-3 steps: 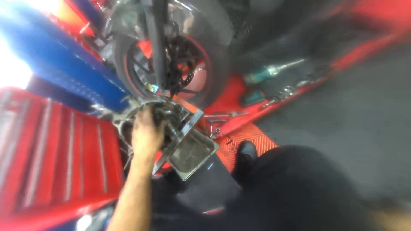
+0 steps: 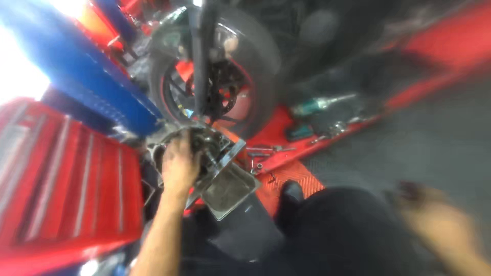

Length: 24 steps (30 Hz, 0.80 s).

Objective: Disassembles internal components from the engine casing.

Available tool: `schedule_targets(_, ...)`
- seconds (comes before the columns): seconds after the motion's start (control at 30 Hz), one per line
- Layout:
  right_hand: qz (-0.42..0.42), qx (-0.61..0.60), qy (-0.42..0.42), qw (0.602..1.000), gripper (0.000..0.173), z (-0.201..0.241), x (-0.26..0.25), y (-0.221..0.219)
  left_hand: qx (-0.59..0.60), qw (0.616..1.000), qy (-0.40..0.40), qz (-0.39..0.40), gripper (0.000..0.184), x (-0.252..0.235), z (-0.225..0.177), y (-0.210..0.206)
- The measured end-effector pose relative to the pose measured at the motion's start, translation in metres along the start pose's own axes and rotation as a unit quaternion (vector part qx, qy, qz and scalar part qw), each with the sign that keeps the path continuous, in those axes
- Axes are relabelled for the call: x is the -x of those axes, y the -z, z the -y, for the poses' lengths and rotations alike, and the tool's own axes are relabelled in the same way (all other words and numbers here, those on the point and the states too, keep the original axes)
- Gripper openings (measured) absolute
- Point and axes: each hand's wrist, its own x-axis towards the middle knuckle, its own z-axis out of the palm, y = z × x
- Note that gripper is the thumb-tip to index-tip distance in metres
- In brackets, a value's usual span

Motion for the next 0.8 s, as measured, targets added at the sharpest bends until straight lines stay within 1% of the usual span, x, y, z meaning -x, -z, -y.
schedule_targets(0.03,0.006,0.023,0.032,0.999,0.039,0.051,-0.028,0.009,0.034,0.999,0.027,-0.021,0.076,0.008,0.005,0.001)
schedule_targets(0.07,0.003,0.039,0.08,0.996,0.038,0.104,-0.047,0.016,0.09,0.992,0.082,-0.038,0.074,0.018,0.009,0.001)
schedule_targets(0.13,-0.006,0.05,0.195,0.979,0.037,0.211,-0.06,0.018,0.229,0.95,0.206,-0.043,0.072,0.036,0.009,-0.01)
schedule_targets(0.17,-0.008,0.058,0.262,0.963,0.039,0.261,-0.06,0.014,0.282,0.927,0.247,-0.023,0.075,0.04,0.008,-0.02)
schedule_targets(0.2,-0.01,0.064,0.325,0.944,0.042,0.306,-0.057,0.005,0.319,0.909,0.269,0.002,0.078,0.042,0.007,-0.03)
schedule_targets(0.23,-0.003,0.067,0.37,0.927,0.046,0.347,-0.052,-0.008,0.339,0.9,0.275,0.019,0.079,0.043,0.007,-0.04)
schedule_targets(0.27,0.017,0.076,0.392,0.917,0.051,0.382,-0.046,-0.022,0.347,0.896,0.276,0.026,0.078,0.044,0.007,-0.047)
schedule_targets(0.3,0.038,0.093,0.397,0.912,0.056,0.41,-0.042,-0.036,0.343,0.898,0.276,0.025,0.072,0.043,0.009,-0.052)
schedule_targets(0.33,0.062,0.12,0.384,0.913,0.062,0.433,-0.039,-0.05,0.333,0.903,0.273,0.017,0.062,0.043,0.011,-0.055)
schedule_targets(0.37,0.077,0.151,0.365,0.916,0.066,0.449,-0.039,-0.064,0.318,0.909,0.268,0.011,0.052,0.042,0.013,-0.057)
schedule_targets(0.4,0.082,0.182,0.347,0.916,0.068,0.46,-0.04,-0.074,0.308,0.916,0.256,0.006,0.049,0.041,0.015,-0.059)
schedule_targets(0.5,0.063,0.236,0.325,0.914,0.066,0.466,-0.045,-0.093,0.317,0.924,0.216,0.008,0.055,0.04,0.023,-0.06)
schedule_targets(0.6,0.053,0.27,0.313,0.909,0.062,0.461,-0.049,-0.097,0.322,0.927,0.192,0.016,0.063,0.04,0.033,-0.059)
schedule_targets(0.67,0.051,0.274,0.317,0.907,0.057,0.464,-0.053,-0.097,0.319,0.931,0.176,0.003,0.059,0.036,0.038,-0.06)
schedule_targets(0.73,0.054,0.269,0.325,0.905,0.053,0.467,-0.055,-0.097,0.324,0.933,0.159,0.008,0.055,0.035,0.041,-0.062)
schedule_targets(0.8,0.053,0.257,0.331,0.906,0.052,0.468,-0.055,-0.098,0.333,0.932,0.143,0.016,0.054,0.034,0.046,-0.063)
